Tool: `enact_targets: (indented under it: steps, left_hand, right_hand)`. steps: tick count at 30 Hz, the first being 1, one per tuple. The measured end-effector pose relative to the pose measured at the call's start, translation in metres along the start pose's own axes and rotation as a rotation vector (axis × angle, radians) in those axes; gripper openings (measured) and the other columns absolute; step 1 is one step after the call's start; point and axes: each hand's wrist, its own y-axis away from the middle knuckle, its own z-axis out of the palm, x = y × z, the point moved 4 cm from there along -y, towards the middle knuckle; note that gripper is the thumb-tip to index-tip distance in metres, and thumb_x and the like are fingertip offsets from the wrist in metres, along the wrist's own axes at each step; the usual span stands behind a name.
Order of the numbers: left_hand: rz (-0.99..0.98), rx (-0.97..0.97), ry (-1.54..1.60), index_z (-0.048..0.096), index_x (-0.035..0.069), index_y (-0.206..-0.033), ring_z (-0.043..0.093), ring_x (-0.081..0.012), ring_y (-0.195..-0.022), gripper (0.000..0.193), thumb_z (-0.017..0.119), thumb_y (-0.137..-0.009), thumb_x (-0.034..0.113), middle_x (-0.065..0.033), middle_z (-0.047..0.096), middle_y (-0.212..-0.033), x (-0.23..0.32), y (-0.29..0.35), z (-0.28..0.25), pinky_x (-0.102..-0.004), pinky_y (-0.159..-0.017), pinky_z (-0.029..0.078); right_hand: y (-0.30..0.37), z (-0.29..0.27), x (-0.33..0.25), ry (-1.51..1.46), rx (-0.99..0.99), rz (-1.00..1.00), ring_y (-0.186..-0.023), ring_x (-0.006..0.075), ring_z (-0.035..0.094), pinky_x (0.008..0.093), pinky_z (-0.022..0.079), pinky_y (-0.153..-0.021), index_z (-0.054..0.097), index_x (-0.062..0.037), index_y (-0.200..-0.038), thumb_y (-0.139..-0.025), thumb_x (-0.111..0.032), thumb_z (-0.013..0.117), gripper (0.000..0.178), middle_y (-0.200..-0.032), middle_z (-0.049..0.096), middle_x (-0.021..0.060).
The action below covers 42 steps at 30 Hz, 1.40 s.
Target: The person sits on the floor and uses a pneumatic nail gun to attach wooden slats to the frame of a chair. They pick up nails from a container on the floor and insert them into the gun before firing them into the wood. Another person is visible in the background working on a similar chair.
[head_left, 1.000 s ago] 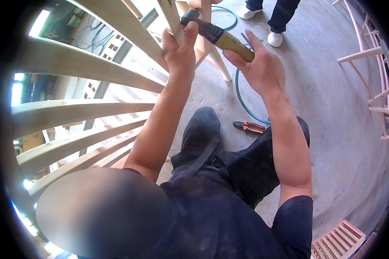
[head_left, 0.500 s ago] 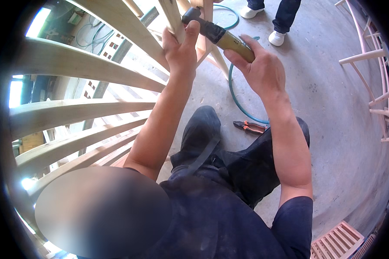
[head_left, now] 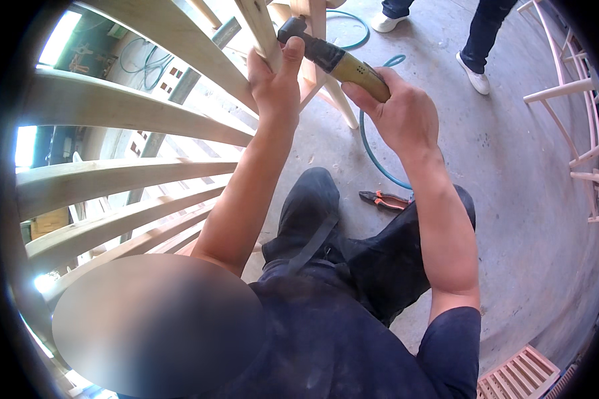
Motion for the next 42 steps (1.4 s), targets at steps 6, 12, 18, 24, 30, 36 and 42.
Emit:
enact_targets:
  steps: [6, 12, 18, 24, 30, 36, 42]
  left_hand:
    - [0.016, -0.003, -0.021, 0.061, 0.003, -0.112, 0.062, -0.0137, -0.095, 0.047, 0.081, -0.092, 0.04, -0.0047, 0.067, -0.103, 0.006, 0.001, 0.003, -0.0291, -0.087, 0.05]
    - [0.04, -0.007, 0.055, 0.06, 0.001, -0.114, 0.062, -0.0137, -0.096, 0.045, 0.08, -0.093, 0.036, -0.0052, 0.067, -0.103, 0.013, 0.002, 0.009, -0.029, -0.087, 0.05]
    - [0.027, 0.003, 0.016, 0.06, 0.001, -0.115, 0.062, -0.013, -0.093, 0.046, 0.081, -0.093, 0.036, -0.0043, 0.066, -0.102, 0.011, 0.002, 0.006, -0.0278, -0.084, 0.05]
    - [0.021, -0.018, 0.051, 0.06, 0.002, -0.115, 0.061, -0.0128, -0.093, 0.046, 0.08, -0.093, 0.037, -0.0036, 0.066, -0.102, 0.006, 0.0, 0.005, -0.0277, -0.084, 0.05]
    - [0.059, -0.034, 0.06, 0.06, 0.003, -0.115, 0.062, -0.0128, -0.097, 0.045, 0.08, -0.093, 0.037, -0.0031, 0.066, -0.103, 0.008, -0.001, 0.01, -0.0278, -0.088, 0.049]
    - [0.065, -0.04, 0.062, 0.059, 0.003, -0.115, 0.062, -0.0132, -0.097, 0.043, 0.079, -0.094, 0.034, -0.0031, 0.066, -0.103, 0.007, -0.001, 0.011, -0.028, -0.088, 0.049]
    - [0.063, -0.055, 0.08, 0.059, 0.002, -0.117, 0.06, -0.0125, -0.096, 0.041, 0.078, -0.096, 0.032, -0.0025, 0.065, -0.104, 0.007, -0.002, 0.012, -0.0276, -0.087, 0.049]
  right_hand:
    - [-0.003, 0.004, 0.008, 0.022, 0.015, 0.056, -0.078, 0.0339, 0.076, 0.0415, 0.061, -0.066, 0.06, -0.0019, -0.14, -0.086, -0.075, 0.065, 0.091, -0.085, 0.076, 0.0173]
    - [-0.002, 0.007, 0.009, 0.007, 0.001, 0.075, -0.078, 0.0355, 0.076, 0.0416, 0.061, -0.066, 0.057, -0.001, -0.143, -0.086, -0.076, 0.064, 0.094, -0.085, 0.076, 0.0178]
    - [-0.002, 0.012, 0.012, -0.071, 0.038, -0.053, -0.075, 0.0349, 0.076, 0.0404, 0.061, -0.062, 0.063, 0.0054, -0.132, -0.087, -0.071, 0.066, 0.089, -0.076, 0.074, 0.0191]
    - [-0.001, 0.011, 0.008, -0.03, 0.094, -0.002, -0.072, 0.0365, 0.075, 0.0421, 0.06, -0.061, 0.067, -0.0015, -0.126, -0.088, -0.068, 0.068, 0.077, -0.075, 0.074, 0.0192]
    - [-0.001, 0.012, 0.011, -0.061, 0.082, -0.036, -0.073, 0.036, 0.076, 0.0421, 0.06, -0.061, 0.066, -0.0007, -0.127, -0.088, -0.067, 0.069, 0.077, -0.076, 0.074, 0.0199]
    - [-0.001, 0.012, 0.01, -0.06, 0.084, -0.007, -0.074, 0.0359, 0.075, 0.0421, 0.06, -0.063, 0.064, -0.0002, -0.131, -0.089, -0.066, 0.068, 0.078, -0.08, 0.074, 0.0196]
    - [0.001, 0.014, 0.008, -0.075, 0.006, 0.08, -0.079, 0.0379, 0.075, 0.0437, 0.059, -0.068, 0.059, 0.0009, -0.137, -0.09, -0.065, 0.068, 0.082, -0.086, 0.074, 0.0209]
